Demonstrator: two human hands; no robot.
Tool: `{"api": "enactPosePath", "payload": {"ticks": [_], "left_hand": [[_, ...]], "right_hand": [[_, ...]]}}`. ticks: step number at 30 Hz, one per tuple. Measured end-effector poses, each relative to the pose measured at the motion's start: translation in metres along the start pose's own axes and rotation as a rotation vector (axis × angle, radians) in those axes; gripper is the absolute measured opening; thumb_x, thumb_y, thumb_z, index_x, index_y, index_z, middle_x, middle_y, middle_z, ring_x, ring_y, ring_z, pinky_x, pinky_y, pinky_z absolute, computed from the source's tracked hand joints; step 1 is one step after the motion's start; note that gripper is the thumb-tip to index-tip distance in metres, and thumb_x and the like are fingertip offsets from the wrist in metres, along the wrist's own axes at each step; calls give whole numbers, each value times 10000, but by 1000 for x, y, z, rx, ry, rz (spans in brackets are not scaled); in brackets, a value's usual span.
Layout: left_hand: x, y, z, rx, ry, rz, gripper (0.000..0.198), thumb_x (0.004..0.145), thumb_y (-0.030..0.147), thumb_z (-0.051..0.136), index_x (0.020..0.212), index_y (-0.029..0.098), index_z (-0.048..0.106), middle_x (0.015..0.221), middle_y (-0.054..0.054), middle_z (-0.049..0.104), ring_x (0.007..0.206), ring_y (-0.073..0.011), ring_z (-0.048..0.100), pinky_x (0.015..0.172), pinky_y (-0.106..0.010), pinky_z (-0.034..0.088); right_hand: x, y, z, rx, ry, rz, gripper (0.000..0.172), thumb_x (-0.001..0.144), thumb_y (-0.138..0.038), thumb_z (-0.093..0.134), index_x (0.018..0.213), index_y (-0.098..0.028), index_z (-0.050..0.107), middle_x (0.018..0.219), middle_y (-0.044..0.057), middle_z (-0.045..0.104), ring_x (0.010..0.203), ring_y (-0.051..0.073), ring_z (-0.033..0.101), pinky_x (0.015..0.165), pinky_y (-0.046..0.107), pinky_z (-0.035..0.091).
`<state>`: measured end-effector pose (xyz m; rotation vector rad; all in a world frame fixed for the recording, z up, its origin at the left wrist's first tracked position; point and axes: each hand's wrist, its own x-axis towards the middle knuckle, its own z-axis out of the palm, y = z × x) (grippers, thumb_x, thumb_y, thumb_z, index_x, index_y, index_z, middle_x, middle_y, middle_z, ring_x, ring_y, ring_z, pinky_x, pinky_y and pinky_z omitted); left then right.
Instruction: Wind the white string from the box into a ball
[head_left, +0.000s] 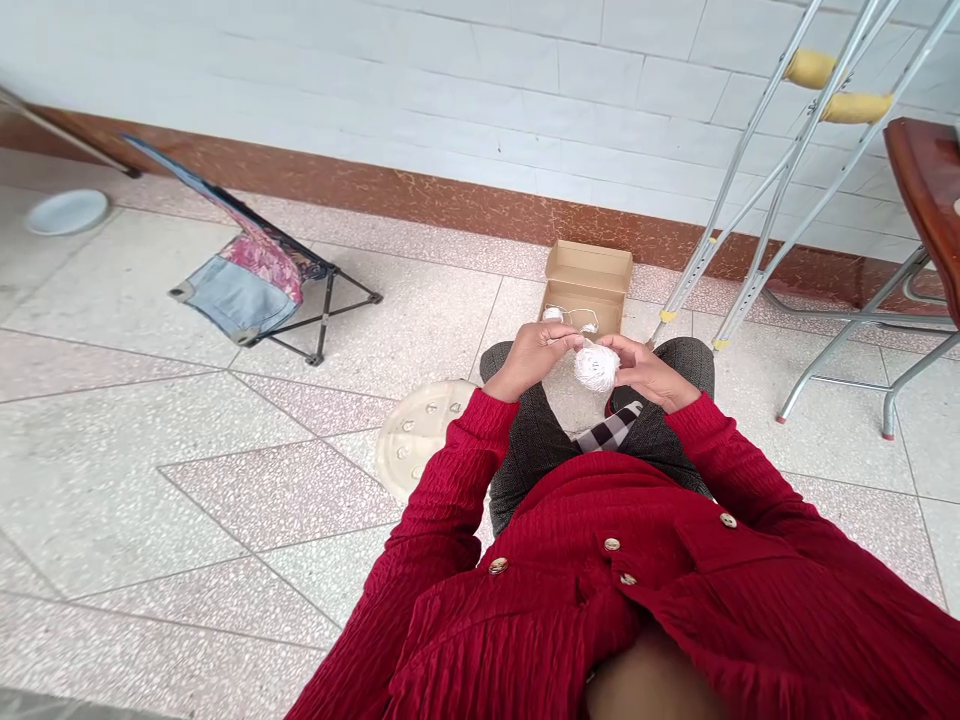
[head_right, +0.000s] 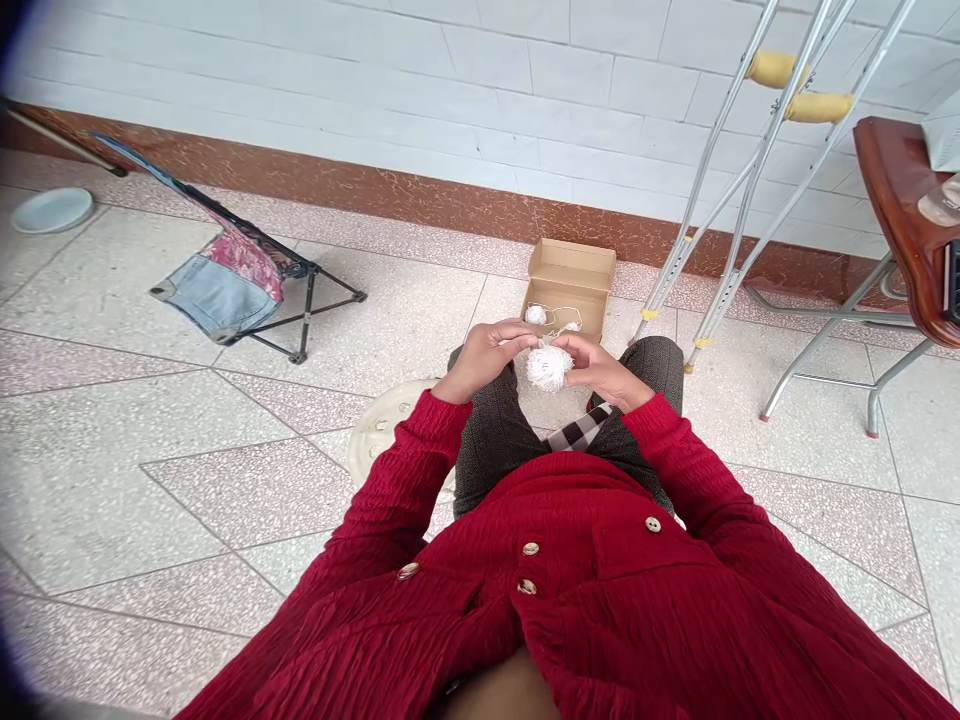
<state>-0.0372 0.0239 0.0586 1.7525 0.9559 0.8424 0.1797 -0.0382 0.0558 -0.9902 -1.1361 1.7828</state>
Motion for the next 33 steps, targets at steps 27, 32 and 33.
{"api": "enactPosePath", "payload": {"ticks": [27, 32, 33], "left_hand": [[-3, 13, -2, 365, -46, 123, 270, 973, 338, 587, 783, 215, 736, 824, 10, 774, 817, -173, 684, 1207, -479, 347], [2, 8, 3, 285, 29, 144, 350, 1005, 436, 568, 792, 217, 738, 876, 0, 794, 841, -170, 707, 1191, -460, 397], [2, 10, 5, 284, 49, 165, 359, 1010, 445, 563, 795, 216, 737, 886, 0, 794, 847, -167, 707, 1191, -456, 398]], "right_hand": [[24, 15, -24, -290, 151, -27, 573, 586, -209, 822, 1131, -238, 648, 1050, -1, 651, 883, 172, 618, 850, 327, 503], [15, 7, -22, -4, -59, 107, 540, 605, -169, 821, 1123, -246, 688, 1063, 3, 686, 928, 172, 644, 787, 284, 553], [16, 5, -24, 8, -62, 133, 529, 608, -158, 813, 1116, -246, 696, 1042, 2, 692, 897, 167, 652, 749, 273, 563]]}}
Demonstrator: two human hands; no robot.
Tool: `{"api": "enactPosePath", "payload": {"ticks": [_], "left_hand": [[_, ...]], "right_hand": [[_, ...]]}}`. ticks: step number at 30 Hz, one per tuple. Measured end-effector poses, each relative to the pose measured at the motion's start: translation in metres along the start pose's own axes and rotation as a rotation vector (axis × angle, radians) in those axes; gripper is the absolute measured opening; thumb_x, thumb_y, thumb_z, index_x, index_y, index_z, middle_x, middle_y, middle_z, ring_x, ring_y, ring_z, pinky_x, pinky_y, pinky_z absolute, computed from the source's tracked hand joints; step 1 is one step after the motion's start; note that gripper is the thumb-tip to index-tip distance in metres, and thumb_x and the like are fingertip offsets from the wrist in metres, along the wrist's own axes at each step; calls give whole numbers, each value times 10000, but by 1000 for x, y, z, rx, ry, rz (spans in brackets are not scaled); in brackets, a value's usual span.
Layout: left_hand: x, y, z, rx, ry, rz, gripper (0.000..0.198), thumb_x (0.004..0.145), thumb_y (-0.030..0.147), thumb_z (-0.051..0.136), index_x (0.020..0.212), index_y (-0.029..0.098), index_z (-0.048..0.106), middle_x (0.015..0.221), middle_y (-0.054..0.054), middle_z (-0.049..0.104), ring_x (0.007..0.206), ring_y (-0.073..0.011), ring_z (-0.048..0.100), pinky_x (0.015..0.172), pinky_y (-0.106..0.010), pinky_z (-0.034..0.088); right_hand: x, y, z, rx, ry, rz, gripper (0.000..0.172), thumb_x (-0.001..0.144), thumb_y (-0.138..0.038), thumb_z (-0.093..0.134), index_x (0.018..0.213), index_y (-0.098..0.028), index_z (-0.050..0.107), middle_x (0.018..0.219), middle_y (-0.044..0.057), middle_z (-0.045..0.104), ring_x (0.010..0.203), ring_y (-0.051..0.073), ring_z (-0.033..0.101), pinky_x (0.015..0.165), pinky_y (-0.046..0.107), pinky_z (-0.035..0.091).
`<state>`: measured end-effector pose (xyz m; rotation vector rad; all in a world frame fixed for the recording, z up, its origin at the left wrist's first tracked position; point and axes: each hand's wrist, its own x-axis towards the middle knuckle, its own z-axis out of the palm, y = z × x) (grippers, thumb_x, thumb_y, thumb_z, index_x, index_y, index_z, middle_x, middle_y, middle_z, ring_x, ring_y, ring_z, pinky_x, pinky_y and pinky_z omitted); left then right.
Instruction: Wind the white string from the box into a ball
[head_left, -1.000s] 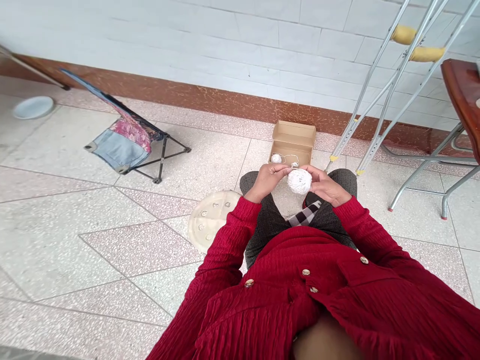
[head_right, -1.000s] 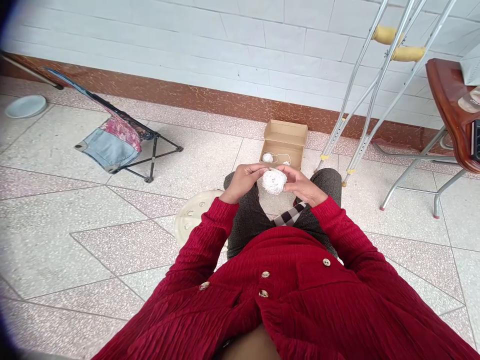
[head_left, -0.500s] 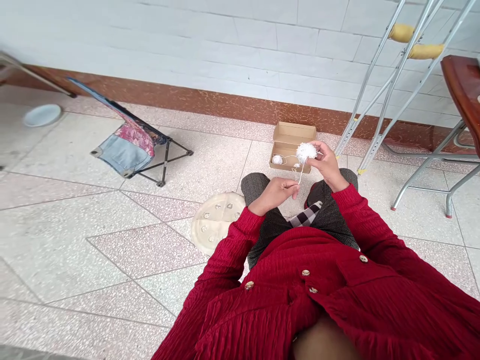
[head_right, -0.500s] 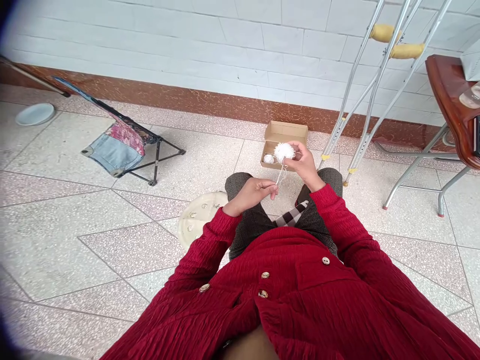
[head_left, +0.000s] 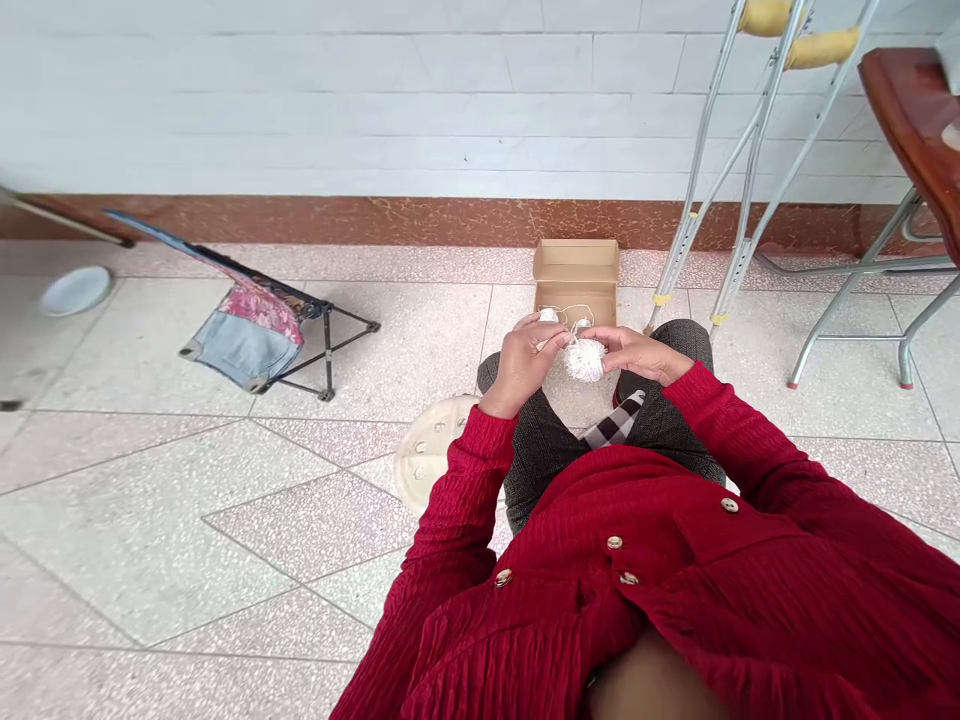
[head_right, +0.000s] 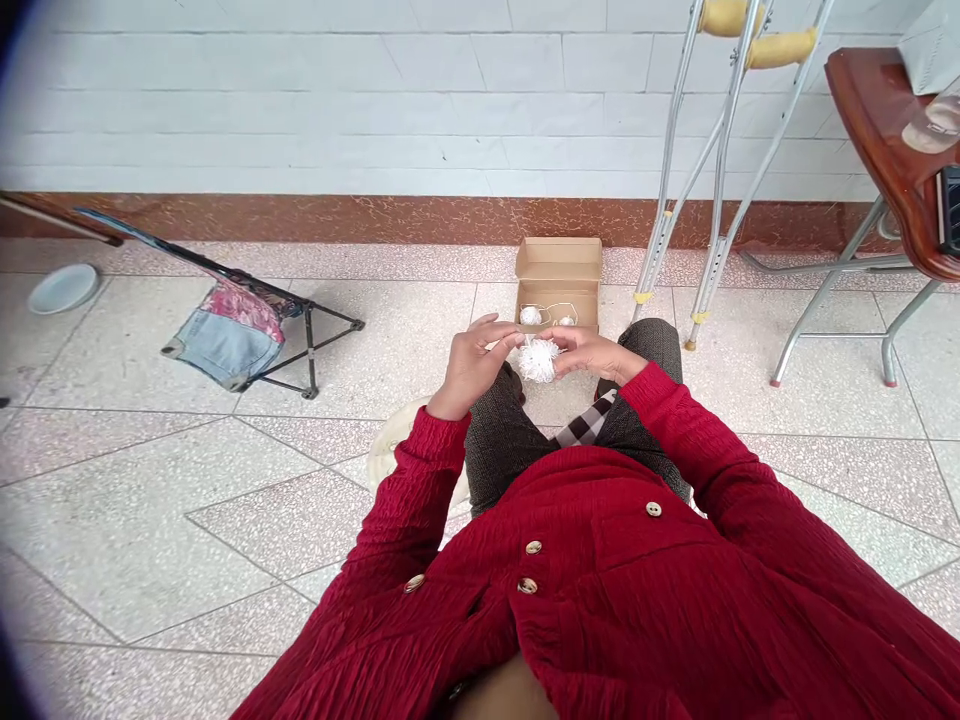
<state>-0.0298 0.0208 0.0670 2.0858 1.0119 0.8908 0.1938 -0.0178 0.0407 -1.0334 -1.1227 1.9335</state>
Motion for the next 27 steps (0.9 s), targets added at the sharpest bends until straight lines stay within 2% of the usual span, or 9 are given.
{"api": "enactPosePath", "payload": {"ticks": [4, 7, 10, 14, 17, 20, 23, 25, 27], "left_hand": [[3, 13, -2, 43, 25, 95, 339, 1006, 462, 581, 847, 217, 753, 920, -6, 788, 908, -174, 711, 1218, -463, 355], [7, 11, -4, -23, 23, 63, 374, 993, 481, 587, 795, 209, 749, 866, -6, 774, 895, -180, 702, 1182, -444, 392], [9, -3, 3, -155, 61, -61, 403, 956, 508, 614, 745, 190, 741, 817, -18, 750, 846, -188, 678, 984, -376, 511], [6, -19, 19, -292, 62, -217, 413, 905, 538, 634, 771, 165, 751, 783, -21, 731, 764, -183, 644, 741, -299, 507], [-1, -17, 28, -314, -8, -244, 439, 927, 512, 586, 701, 160, 721, 722, -15, 708, 718, -165, 625, 721, -279, 479], [-11, -5, 31, -309, -146, -220, 415, 943, 434, 572, 656, 161, 693, 709, -21, 709, 718, -152, 631, 759, -272, 464], [-17, 7, 29, -284, -285, -201, 392, 952, 380, 563, 644, 164, 674, 684, -14, 692, 685, -141, 616, 732, -269, 449], [-17, 12, 24, -214, -302, -157, 370, 957, 354, 563, 655, 172, 676, 680, -8, 680, 692, -147, 611, 738, -279, 455], [-12, 15, 16, -117, -253, -86, 334, 956, 326, 574, 675, 183, 686, 718, -9, 698, 745, -162, 628, 831, -314, 484]], "right_hand": [[5, -5, -2, -41, 46, 57, 483, 590, -99, 791, 1052, -227, 730, 887, -14, 693, 764, 142, 652, 626, 228, 566], [2, -11, 3, 33, -33, 43, 529, 599, -116, 818, 1112, -217, 731, 935, -9, 716, 790, 141, 673, 643, 228, 584], [-3, -19, 7, 177, -71, -4, 541, 593, -161, 849, 1116, -213, 721, 971, -6, 736, 803, 144, 697, 673, 241, 606], [-6, -27, 10, 237, -60, -63, 552, 567, -173, 861, 1091, -208, 691, 982, 14, 757, 810, 168, 718, 701, 276, 624], [-3, -36, 10, 176, 71, -125, 509, 639, -251, 854, 1109, -218, 661, 983, 22, 753, 802, 175, 714, 718, 310, 629], [4, -44, 4, 75, 284, -227, 441, 697, -317, 817, 1090, -234, 636, 1007, 21, 732, 820, 173, 695, 749, 329, 616], [17, -40, -10, -171, 538, -371, 453, 655, -294, 805, 1066, -246, 622, 1029, 21, 695, 836, 183, 659, 749, 340, 582], [24, -30, -19, -408, 664, -415, 504, 592, -245, 810, 1064, -242, 632, 1015, 20, 663, 811, 184, 623, 741, 347, 552], [28, -16, -23, -570, 641, -343, 516, 559, -216, 806, 1052, -229, 656, 982, 13, 642, 763, 173, 590, 739, 355, 530]]}}
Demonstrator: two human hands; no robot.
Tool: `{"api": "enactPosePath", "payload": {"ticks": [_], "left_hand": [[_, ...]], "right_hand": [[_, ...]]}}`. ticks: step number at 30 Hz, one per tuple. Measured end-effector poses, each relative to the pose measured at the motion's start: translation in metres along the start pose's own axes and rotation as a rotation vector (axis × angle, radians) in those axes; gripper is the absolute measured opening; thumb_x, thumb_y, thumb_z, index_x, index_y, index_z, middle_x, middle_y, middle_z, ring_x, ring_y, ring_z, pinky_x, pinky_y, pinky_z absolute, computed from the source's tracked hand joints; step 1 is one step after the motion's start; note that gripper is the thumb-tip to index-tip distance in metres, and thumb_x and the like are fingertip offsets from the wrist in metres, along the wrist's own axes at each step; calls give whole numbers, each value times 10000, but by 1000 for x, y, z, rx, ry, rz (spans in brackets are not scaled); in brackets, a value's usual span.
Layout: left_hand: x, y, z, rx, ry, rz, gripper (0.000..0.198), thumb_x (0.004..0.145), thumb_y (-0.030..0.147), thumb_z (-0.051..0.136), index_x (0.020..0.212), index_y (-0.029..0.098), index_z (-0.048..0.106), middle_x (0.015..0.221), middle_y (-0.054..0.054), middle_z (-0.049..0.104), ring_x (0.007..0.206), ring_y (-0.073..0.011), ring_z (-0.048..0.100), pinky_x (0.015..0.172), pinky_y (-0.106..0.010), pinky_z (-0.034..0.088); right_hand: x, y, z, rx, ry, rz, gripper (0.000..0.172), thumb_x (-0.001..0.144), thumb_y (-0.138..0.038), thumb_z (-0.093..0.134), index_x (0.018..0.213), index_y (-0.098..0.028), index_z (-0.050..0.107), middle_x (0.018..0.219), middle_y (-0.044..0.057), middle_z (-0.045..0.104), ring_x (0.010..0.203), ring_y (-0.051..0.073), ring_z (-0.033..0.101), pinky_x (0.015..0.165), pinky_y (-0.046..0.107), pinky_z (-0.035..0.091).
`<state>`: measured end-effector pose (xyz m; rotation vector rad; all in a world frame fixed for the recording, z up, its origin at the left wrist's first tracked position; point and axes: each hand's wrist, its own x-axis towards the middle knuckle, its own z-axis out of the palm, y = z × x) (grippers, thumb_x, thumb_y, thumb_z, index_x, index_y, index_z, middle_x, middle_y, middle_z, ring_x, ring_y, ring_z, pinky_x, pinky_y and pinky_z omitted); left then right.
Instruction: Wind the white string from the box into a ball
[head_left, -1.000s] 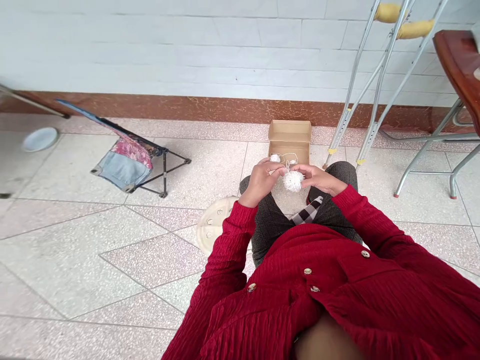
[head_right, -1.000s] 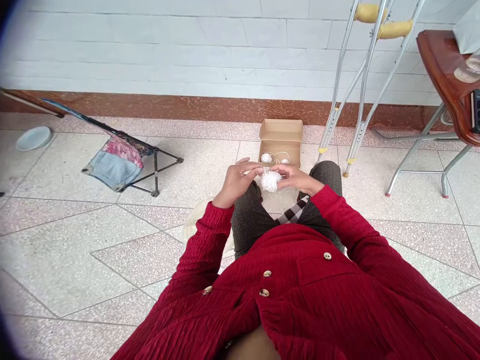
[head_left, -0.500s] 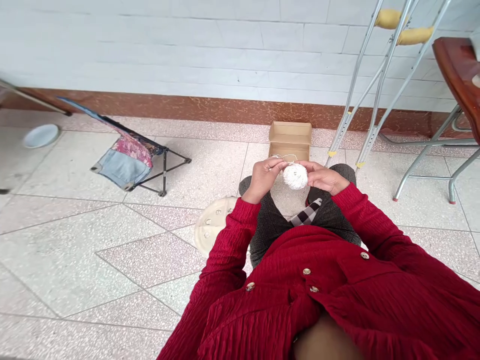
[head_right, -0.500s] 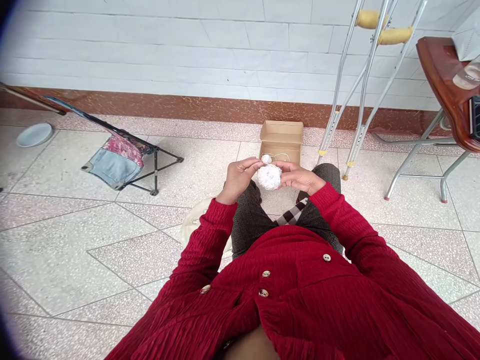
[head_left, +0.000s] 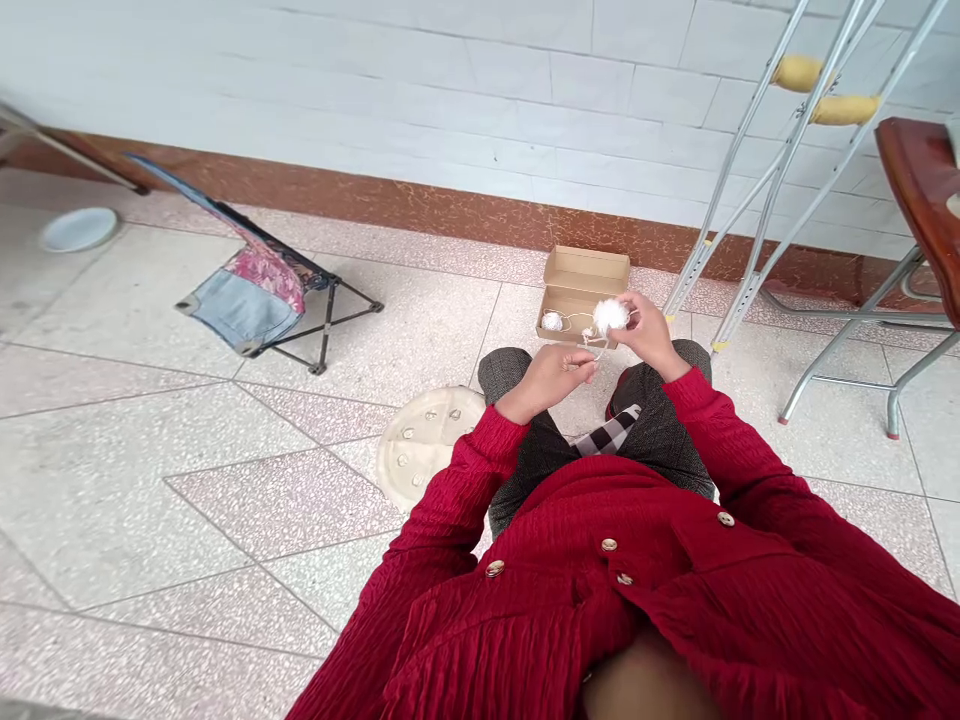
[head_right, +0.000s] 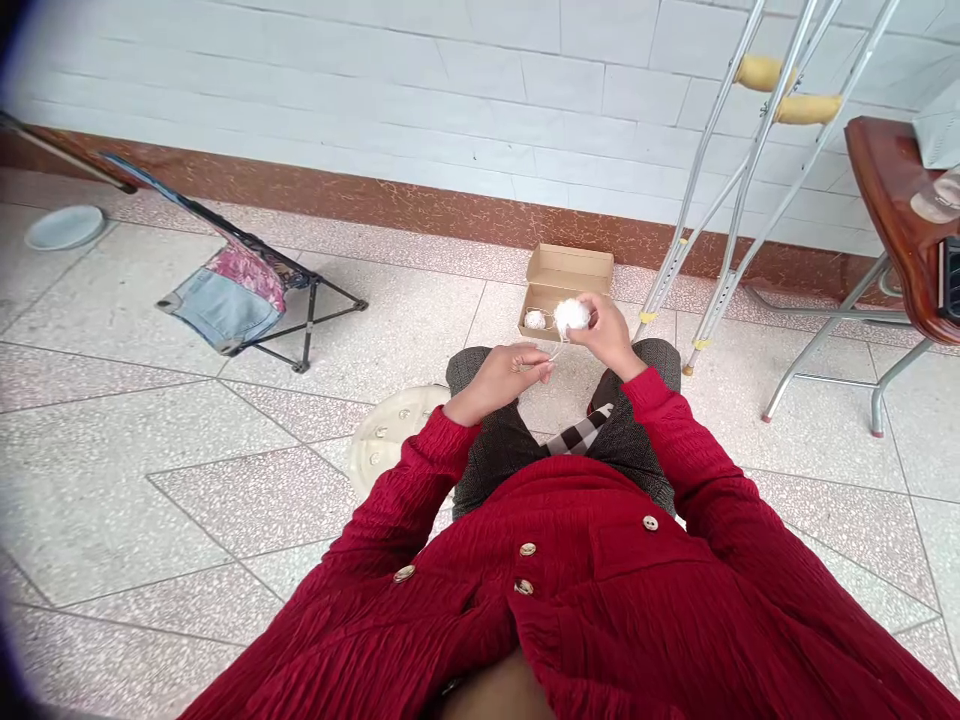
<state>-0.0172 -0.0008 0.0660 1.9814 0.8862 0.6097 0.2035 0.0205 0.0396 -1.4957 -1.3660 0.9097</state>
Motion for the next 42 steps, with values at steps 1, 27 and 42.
{"api": "enactPosePath", "payload": {"ticks": [1, 27, 42], "left_hand": [[2, 1, -6, 49, 37, 34, 317, 955, 312, 580, 685, 189, 691, 746, -8, 715, 772, -166, 638, 919, -345, 486], [-7, 8, -11, -66, 66, 3, 342, 972, 378, 582, 731, 185, 730, 792, -22, 734, 791, -167, 655, 837, -311, 495], [16, -15, -7, -324, 271, -42, 425, 934, 505, 602, 701, 171, 723, 762, -27, 733, 762, -175, 661, 797, -306, 513]], "right_hand": [[-4, 5, 3, -16, -85, 31, 513, 549, -205, 804, 1043, -222, 668, 961, 7, 639, 747, 167, 581, 741, 355, 524], [3, -27, -6, 10, -31, -51, 485, 579, -209, 809, 1011, -243, 592, 931, -14, 583, 760, 157, 545, 695, 303, 468], [-28, -66, -10, 664, -454, 156, 534, 596, -302, 802, 1099, -264, 626, 1078, 25, 665, 970, 228, 623, 795, 341, 541]]}}
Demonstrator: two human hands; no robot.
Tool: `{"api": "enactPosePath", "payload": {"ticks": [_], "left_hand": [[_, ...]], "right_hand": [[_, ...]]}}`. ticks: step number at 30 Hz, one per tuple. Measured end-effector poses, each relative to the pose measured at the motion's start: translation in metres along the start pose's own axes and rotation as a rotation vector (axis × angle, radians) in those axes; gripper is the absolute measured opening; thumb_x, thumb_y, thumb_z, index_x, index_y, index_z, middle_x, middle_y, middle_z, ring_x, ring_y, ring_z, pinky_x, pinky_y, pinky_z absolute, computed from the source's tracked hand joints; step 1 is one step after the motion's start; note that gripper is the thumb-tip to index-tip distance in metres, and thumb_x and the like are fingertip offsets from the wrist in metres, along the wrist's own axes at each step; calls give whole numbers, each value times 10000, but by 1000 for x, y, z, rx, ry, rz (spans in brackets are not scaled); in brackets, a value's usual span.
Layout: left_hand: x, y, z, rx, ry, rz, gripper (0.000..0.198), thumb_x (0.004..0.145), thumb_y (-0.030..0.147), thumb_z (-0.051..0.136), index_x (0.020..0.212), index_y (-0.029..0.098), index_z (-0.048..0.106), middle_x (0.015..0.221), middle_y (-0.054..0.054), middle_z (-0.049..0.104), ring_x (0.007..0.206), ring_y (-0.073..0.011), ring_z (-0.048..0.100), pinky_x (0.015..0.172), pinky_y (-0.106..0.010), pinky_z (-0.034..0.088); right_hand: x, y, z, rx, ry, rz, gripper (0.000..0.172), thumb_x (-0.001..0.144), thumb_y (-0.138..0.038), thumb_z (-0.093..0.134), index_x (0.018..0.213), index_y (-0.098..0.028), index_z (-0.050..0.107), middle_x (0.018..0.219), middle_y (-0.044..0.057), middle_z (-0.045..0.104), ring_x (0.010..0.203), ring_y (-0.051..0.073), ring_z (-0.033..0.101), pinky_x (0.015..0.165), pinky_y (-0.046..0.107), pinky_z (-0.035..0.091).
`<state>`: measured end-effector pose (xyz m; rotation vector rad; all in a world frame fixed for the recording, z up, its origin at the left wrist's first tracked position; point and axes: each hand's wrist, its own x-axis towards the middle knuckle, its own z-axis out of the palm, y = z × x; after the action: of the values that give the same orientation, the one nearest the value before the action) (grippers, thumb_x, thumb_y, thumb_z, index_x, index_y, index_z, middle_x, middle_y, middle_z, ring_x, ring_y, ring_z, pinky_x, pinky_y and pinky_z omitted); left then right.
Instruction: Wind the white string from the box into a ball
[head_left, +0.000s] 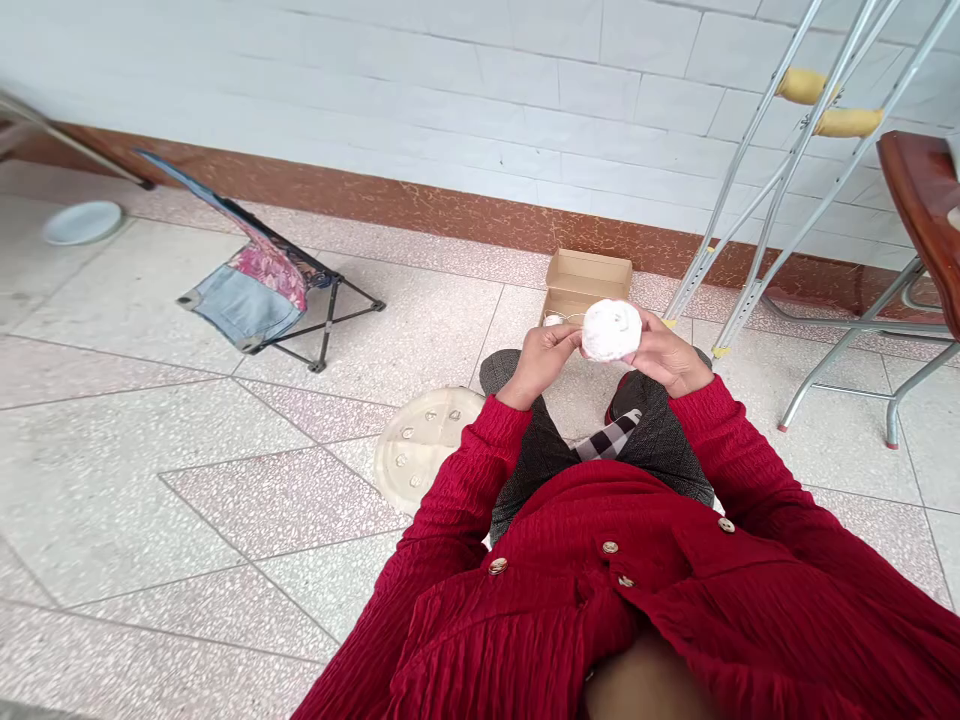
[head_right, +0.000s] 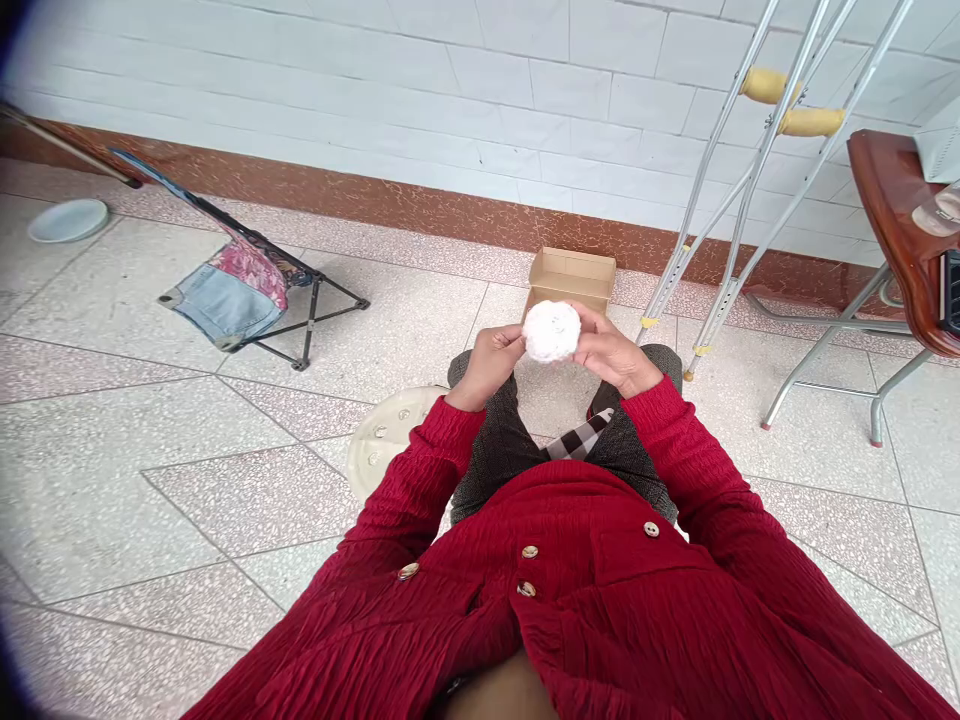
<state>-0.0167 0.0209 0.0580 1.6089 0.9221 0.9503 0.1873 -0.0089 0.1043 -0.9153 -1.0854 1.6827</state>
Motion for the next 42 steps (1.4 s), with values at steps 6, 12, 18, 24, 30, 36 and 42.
{"api": "enactPosePath", "payload": {"ticks": [6, 12, 18, 24, 30, 36, 42], "left_hand": [[-20, 12, 10, 113, -274, -67, 407, 955, 386, 568, 625, 168, 663, 707, -18, 710, 732, -146, 654, 776, -268, 471], [-16, 16, -1, 332, -270, 15, 352, 950, 334, 554, 652, 181, 662, 651, 5, 653, 648, -140, 574, 691, -271, 434], [0, 11, -6, 617, -189, 225, 236, 909, 231, 590, 705, 207, 706, 730, -33, 690, 820, -211, 633, 961, -386, 472], [4, 17, -7, 712, -280, 307, 273, 941, 209, 547, 707, 204, 687, 703, -45, 657, 791, -220, 625, 1014, -425, 454], [-15, 16, 1, 683, -345, 131, 311, 913, 225, 582, 602, 210, 589, 584, -27, 571, 634, -201, 560, 729, -332, 425], [-30, 21, 3, 569, -500, -4, 384, 930, 231, 535, 548, 194, 517, 505, 15, 549, 474, -129, 429, 593, -297, 294], [2, 39, -18, 503, -380, 93, 355, 934, 270, 549, 597, 175, 611, 607, 8, 625, 608, -131, 545, 643, -270, 364]], "right_hand": [[25, 15, -20, -361, 394, -213, 451, 609, -251, 796, 997, -252, 565, 1009, 1, 631, 851, 180, 601, 737, 309, 520], [27, 64, -30, -578, 424, -85, 479, 590, -292, 779, 994, -243, 524, 947, -29, 584, 737, 143, 550, 690, 291, 441], [18, 80, -20, -409, 317, 56, 459, 575, -311, 776, 953, -235, 526, 965, -40, 555, 729, 119, 556, 657, 259, 438], [21, 73, -25, -351, 339, 125, 455, 531, -257, 789, 919, -226, 553, 946, -46, 585, 694, 106, 566, 622, 263, 494], [38, 64, -38, -118, 607, -17, 454, 571, -364, 792, 898, -238, 504, 912, -25, 614, 726, 125, 619, 677, 290, 562], [40, 77, -37, -378, 675, -149, 503, 597, -371, 798, 976, -246, 492, 1008, -5, 618, 761, 133, 589, 684, 281, 503], [23, 98, -30, -415, 448, -30, 550, 535, -324, 837, 967, -249, 505, 852, -43, 605, 727, 159, 563, 682, 291, 438]]}}
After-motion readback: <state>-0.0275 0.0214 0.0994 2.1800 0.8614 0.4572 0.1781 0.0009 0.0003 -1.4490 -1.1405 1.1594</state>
